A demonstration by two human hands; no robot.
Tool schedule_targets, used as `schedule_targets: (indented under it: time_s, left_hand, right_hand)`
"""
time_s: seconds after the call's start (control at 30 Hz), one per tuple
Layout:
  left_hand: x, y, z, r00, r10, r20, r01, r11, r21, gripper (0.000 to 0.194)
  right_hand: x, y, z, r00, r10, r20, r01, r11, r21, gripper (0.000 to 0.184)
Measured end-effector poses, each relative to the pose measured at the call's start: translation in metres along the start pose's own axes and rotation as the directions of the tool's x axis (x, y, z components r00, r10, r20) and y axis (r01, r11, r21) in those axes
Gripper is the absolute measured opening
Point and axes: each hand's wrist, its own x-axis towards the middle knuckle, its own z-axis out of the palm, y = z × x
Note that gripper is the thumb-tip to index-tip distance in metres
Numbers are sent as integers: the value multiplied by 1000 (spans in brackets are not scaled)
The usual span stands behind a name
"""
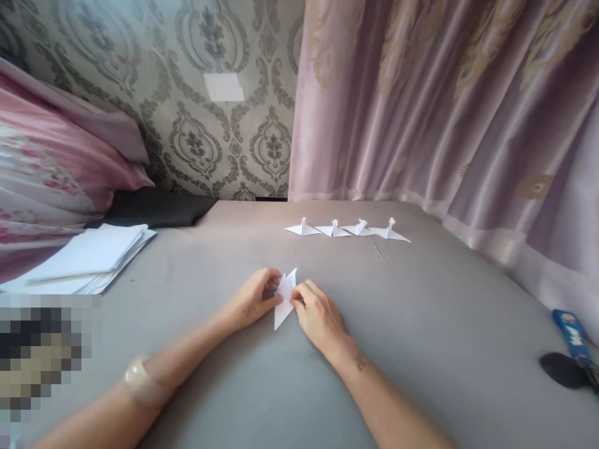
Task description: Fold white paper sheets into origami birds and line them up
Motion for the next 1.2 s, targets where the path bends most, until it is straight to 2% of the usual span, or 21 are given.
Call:
schedule_targets:
  time_s: [0.07, 0.17, 0.27, 0.4, 0.5, 0.67, 0.77, 0.87, 0.93, 1.0, 1.07, 1.2]
  left_hand:
    - [1, 0, -1, 999, 41, -9, -41, 999, 19, 36]
    - [1, -1, 0, 998, 49, -24, -49, 999, 7, 42]
    - [0, -2, 1, 999, 43, -5, -43, 999, -30, 50]
    - [-1, 2, 0, 998, 60, 14, -59, 998, -19, 46]
    - [0, 5, -2, 998, 42, 40, -41, 999, -35, 43]
    - [1, 8, -4, 998, -39, 50, 41, 998, -41, 41]
    - [1, 11, -6, 994, -83, 76, 84, 996, -16, 39]
    - [0, 13, -6, 987, -110, 114, 110, 994, 2, 30]
    - [-1, 14, -5, 992, -98, 80, 96, 995, 29, 27]
    - [-1, 14, -3, 994, -97, 53, 95, 995, 33, 32]
    - [-2, 13, -3, 993, -103, 59, 106, 994, -41, 43]
    - [0, 14, -14, 995, -85, 49, 96, 943, -320, 56]
  right_hand:
    - [1, 2, 1, 1000, 29, -12, -29, 1000, 3, 2]
    - [4, 5, 3, 996, 88, -28, -87, 996, 30, 18]
    - [6, 6, 3, 999, 36, 29, -37, 999, 28, 27]
    - [10, 6, 0, 998, -17, 55, 18, 1000, -21, 37]
    - [13, 6, -5, 994, -71, 81, 74, 997, -39, 34]
    - [17, 5, -15, 967, -155, 204, 177, 980, -92, 22]
    - [18, 6, -20, 953, -164, 254, 178, 984, -31, 27]
    - [17, 10, -21, 960, -144, 240, 138, 990, 41, 39]
    - [15, 14, -21, 967, -128, 222, 111, 990, 87, 44]
    - [12, 19, -20, 973, -111, 202, 84, 987, 137, 42]
    - [11, 23, -20, 984, -61, 164, 33, 985, 169, 36]
    - [12, 27, -18, 997, 5, 76, -22, 976, 218, 27]
